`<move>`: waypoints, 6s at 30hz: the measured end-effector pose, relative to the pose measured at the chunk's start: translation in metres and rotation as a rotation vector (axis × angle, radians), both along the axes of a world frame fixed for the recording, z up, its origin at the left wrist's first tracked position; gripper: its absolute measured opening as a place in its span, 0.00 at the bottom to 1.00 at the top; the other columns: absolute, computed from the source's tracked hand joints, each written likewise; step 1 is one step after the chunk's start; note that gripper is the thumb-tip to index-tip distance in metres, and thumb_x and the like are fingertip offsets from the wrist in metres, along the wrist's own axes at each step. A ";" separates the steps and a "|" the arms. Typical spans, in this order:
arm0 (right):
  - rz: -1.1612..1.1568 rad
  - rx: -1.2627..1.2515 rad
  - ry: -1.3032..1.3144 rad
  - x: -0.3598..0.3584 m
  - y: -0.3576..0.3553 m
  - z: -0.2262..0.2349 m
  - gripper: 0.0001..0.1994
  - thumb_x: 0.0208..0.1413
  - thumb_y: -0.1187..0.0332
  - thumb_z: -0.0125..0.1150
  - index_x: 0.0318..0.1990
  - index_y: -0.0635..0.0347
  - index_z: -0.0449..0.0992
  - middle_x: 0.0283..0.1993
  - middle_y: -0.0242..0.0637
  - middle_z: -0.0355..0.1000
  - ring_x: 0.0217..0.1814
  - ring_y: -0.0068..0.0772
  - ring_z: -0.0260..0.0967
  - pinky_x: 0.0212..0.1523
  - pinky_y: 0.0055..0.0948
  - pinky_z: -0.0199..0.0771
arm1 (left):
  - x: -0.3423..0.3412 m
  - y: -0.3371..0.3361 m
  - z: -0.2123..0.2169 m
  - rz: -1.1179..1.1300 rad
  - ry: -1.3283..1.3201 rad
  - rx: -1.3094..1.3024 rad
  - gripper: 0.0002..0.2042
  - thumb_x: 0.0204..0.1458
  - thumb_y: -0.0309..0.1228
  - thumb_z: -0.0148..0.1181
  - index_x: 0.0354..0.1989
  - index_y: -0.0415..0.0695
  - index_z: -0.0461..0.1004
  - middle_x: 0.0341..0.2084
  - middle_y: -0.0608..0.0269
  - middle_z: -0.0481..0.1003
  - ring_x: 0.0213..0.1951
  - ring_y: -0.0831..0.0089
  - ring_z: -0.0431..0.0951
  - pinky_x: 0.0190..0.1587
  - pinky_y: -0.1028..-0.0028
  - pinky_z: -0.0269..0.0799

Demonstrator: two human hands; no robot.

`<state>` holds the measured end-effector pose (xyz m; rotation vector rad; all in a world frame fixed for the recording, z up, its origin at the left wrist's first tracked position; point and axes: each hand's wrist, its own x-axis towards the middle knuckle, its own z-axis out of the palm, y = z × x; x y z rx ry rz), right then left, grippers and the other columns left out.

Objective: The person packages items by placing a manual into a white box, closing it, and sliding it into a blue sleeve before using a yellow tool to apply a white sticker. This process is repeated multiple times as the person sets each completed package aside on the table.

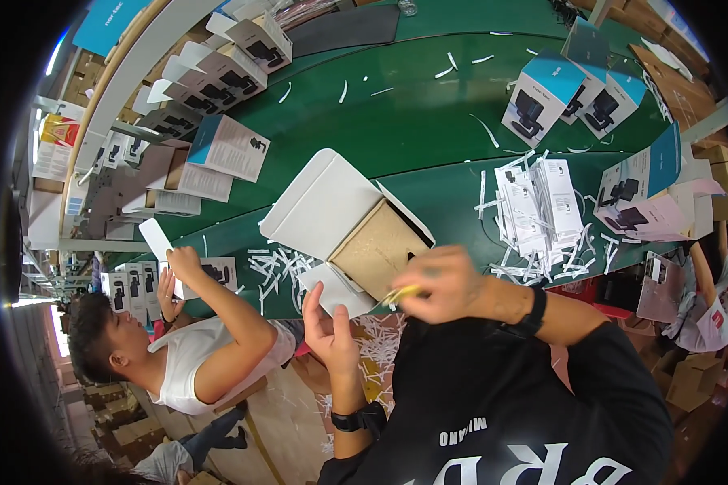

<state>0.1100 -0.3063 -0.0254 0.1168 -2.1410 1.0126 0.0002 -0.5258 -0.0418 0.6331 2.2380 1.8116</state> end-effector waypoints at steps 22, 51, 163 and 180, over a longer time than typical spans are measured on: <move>-0.044 -0.777 -0.616 0.003 0.043 -0.063 0.46 0.42 0.44 0.80 0.64 0.63 0.66 0.50 0.43 0.74 0.54 0.40 0.74 0.54 0.36 0.74 | -0.003 0.029 -0.043 0.227 -0.125 -0.149 0.30 0.51 0.17 0.60 0.66 0.29 0.64 0.65 0.45 0.65 0.67 0.58 0.66 0.65 0.63 0.66; -0.178 -0.372 -0.629 0.055 0.079 -0.018 0.20 0.60 0.64 0.64 0.57 0.61 0.72 0.43 0.50 0.78 0.44 0.55 0.78 0.45 0.42 0.78 | 0.041 0.106 0.001 -0.610 0.762 -0.758 0.46 0.51 0.54 0.67 0.74 0.40 0.58 0.73 0.26 0.48 0.74 0.30 0.49 0.70 0.38 0.47; 0.161 0.073 -0.731 -0.090 -0.035 -0.006 0.18 0.54 0.61 0.65 0.48 0.61 0.73 0.36 0.51 0.78 0.38 0.57 0.78 0.39 0.51 0.78 | 0.015 0.041 -0.040 -0.466 1.053 -0.121 0.07 0.47 0.23 0.69 0.35 0.37 0.84 0.31 0.56 0.83 0.34 0.64 0.85 0.40 0.69 0.79; 0.114 0.202 -0.696 -0.053 -0.065 0.038 0.10 0.56 0.67 0.62 0.41 0.64 0.74 0.33 0.53 0.77 0.36 0.62 0.76 0.38 0.53 0.77 | 0.071 0.016 -0.006 -0.408 1.060 -0.023 0.11 0.43 0.24 0.63 0.35 0.33 0.81 0.35 0.52 0.81 0.39 0.59 0.83 0.47 0.65 0.79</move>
